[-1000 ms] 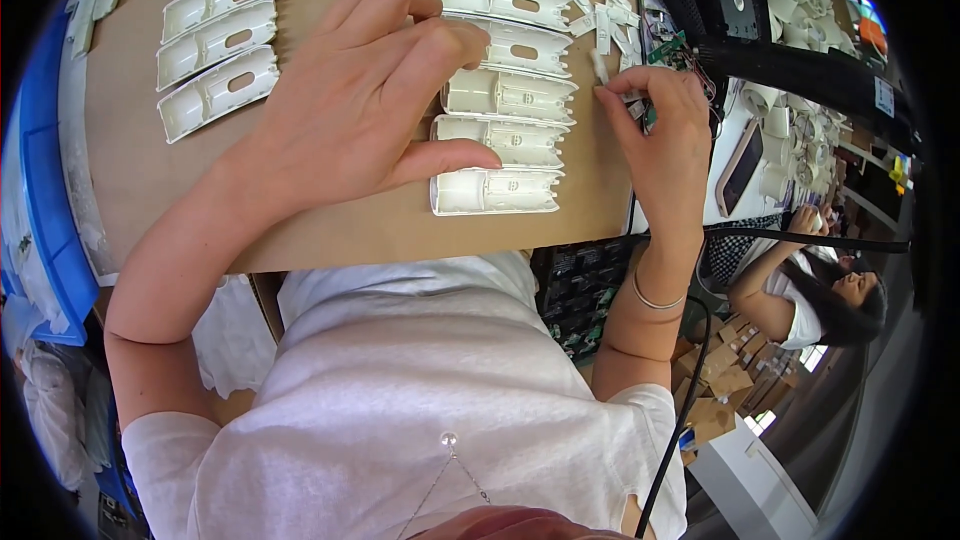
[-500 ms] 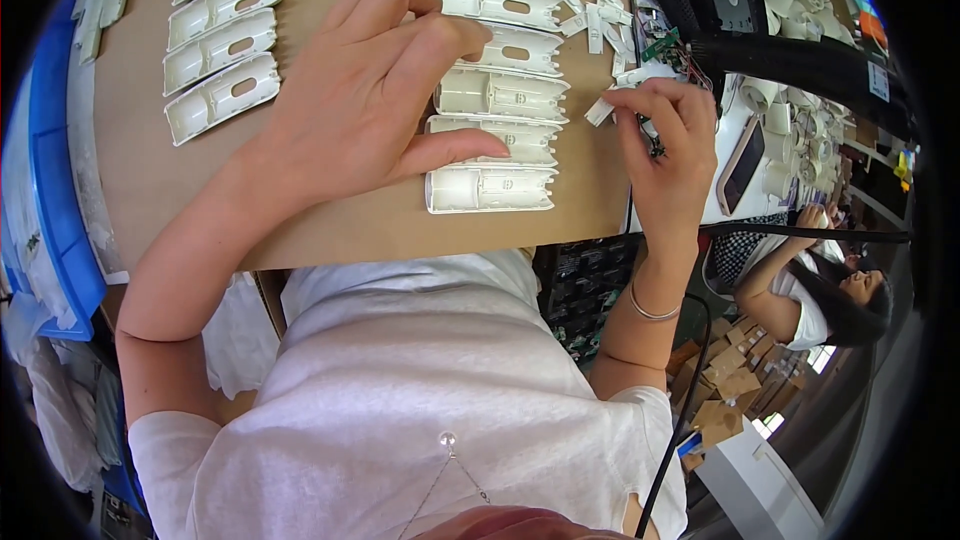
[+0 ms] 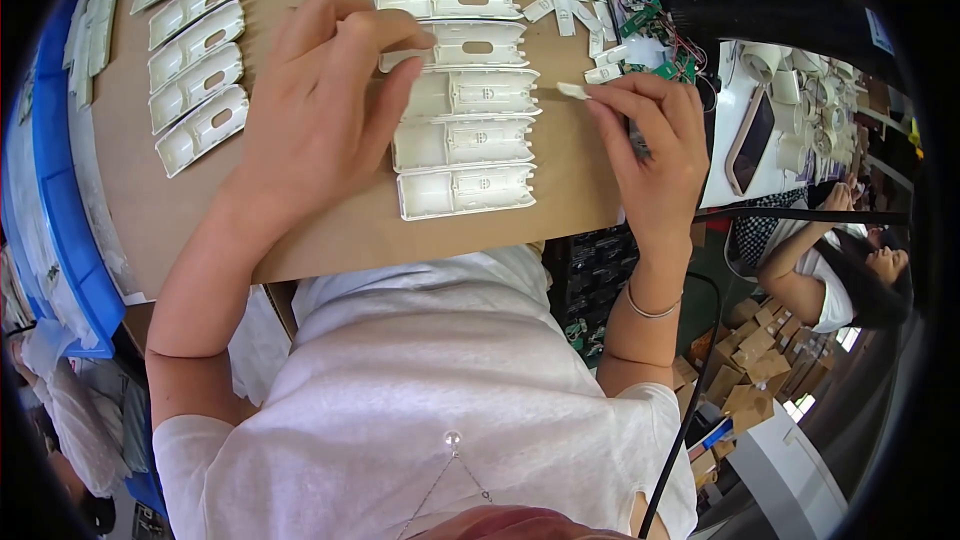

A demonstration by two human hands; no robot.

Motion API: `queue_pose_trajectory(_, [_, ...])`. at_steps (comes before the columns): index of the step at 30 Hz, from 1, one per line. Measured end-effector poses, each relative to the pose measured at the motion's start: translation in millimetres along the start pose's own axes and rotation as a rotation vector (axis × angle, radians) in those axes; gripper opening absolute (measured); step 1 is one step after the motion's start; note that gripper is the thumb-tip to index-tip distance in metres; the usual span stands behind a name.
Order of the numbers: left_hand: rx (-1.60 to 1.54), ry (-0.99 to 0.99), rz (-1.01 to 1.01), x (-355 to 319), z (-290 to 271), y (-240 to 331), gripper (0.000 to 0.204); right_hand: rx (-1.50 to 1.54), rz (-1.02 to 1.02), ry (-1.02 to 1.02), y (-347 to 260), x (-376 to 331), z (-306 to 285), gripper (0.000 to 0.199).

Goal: Assemble small electronic components by securing circuit boards into plastic housings using an electric screwdriver.

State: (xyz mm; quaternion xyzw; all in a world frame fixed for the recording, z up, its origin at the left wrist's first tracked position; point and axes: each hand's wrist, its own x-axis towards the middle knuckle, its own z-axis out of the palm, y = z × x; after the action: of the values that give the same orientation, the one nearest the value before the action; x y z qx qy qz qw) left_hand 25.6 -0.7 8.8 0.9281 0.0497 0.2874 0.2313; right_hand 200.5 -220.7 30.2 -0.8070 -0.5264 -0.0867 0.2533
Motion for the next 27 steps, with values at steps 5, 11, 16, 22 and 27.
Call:
queue_pose_trajectory(5, [-0.111, 0.071, -0.103, -4, 0, -4, 0.018, 0.021, -0.038, 0.025, -8, 19, 1, 0.017])
queue_pose_trajectory(11, [-0.018, 0.056, -0.047, -3, 3, -1, 0.018, 0.034, -0.166, -0.053, -25, 52, 12, 0.017])
queue_pose_trajectory(16, [0.027, 0.043, -0.048, -7, 6, -2, 0.019, 0.038, -0.197, -0.132, -28, 62, 21, 0.010])
queue_pose_trajectory(22, [0.048, 0.051, -0.034, -8, 10, -3, 0.017, 0.057, -0.180, -0.180, -26, 62, 26, 0.004])
queue_pose_trajectory(27, [0.087, 0.035, -0.031, -9, 8, -4, 0.017, 0.058, -0.229, -0.204, -22, 58, 22, 0.009])
